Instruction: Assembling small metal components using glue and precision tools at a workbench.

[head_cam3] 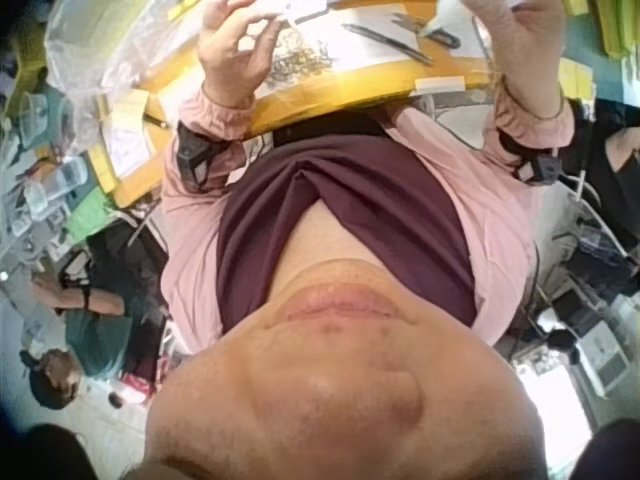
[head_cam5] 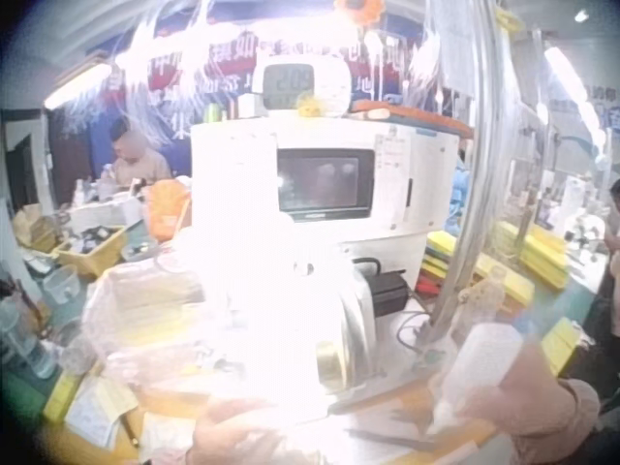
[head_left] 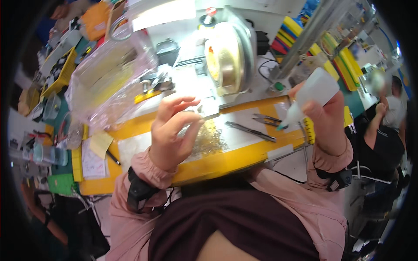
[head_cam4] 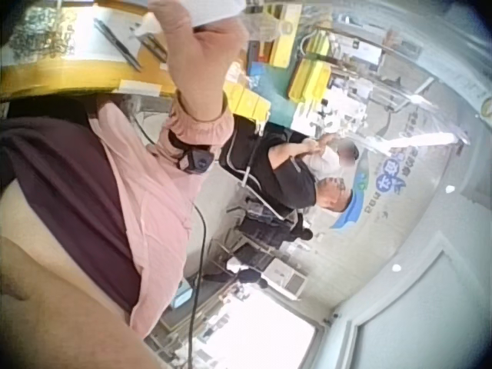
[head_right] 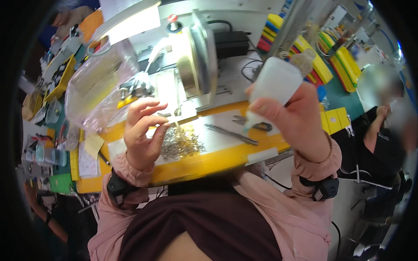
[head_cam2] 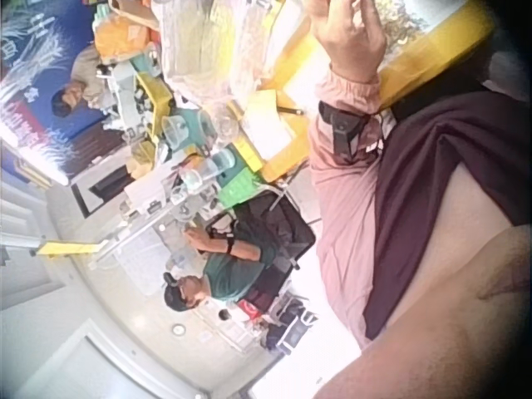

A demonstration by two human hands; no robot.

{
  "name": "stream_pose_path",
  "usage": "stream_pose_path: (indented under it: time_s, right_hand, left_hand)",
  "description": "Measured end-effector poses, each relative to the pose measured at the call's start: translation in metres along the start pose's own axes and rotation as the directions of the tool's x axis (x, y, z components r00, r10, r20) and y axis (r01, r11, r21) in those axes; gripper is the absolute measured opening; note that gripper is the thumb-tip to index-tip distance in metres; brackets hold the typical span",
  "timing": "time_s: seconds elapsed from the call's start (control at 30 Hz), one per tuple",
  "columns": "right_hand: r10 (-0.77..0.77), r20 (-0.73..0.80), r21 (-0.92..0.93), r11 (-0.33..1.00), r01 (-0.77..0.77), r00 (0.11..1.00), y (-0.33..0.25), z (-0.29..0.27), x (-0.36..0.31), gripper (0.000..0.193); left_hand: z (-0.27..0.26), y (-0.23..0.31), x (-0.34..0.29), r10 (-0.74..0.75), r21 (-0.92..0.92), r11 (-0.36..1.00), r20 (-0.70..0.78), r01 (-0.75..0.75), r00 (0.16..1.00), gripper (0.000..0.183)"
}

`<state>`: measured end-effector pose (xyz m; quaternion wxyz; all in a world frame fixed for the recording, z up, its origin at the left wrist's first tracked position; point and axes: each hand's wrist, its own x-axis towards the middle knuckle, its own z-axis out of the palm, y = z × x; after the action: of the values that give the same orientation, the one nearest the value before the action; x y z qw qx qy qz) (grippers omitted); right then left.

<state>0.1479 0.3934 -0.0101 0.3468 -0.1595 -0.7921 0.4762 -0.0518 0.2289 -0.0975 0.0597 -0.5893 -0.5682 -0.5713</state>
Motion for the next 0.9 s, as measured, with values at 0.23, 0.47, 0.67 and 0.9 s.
stream_pose_path:
  time_s: [0.23, 0.47, 0.67, 0.9]
  right_hand:
    - [-0.332, 0.333, 0.225, 0.937, 0.267, 0.883, 0.000, 0.056, 0.025, 0.032]
    - [-0.363, 0.284, 0.174, 0.930, 0.324, 0.887, 0.000, 0.075, 0.039, 0.022]
    - [-0.306, 0.287, 0.132, 0.951, 0.279, 0.908, -0.004, 0.078, 0.041, 0.018]
    - [-0.376, 0.289, 0.062, 0.925, 0.375, 0.880, -0.003, 0.080, 0.042, 0.014]
  left_hand:
    - [-0.005, 0.004, -0.002, -0.037, 0.005, 0.999, 0.028, 0.037, 0.999, 0.014]
    - [-0.008, 0.004, -0.002, -0.021, 0.001, 1.000, 0.032, 0.021, 0.999, 0.014]
    - [-0.009, 0.004, -0.003, -0.095, -0.034, 0.995, 0.047, 0.097, 0.994, 0.012]
    - [-0.009, 0.004, -0.002, -0.072, -0.035, 0.997, 0.056, 0.074, 0.996, 0.013]
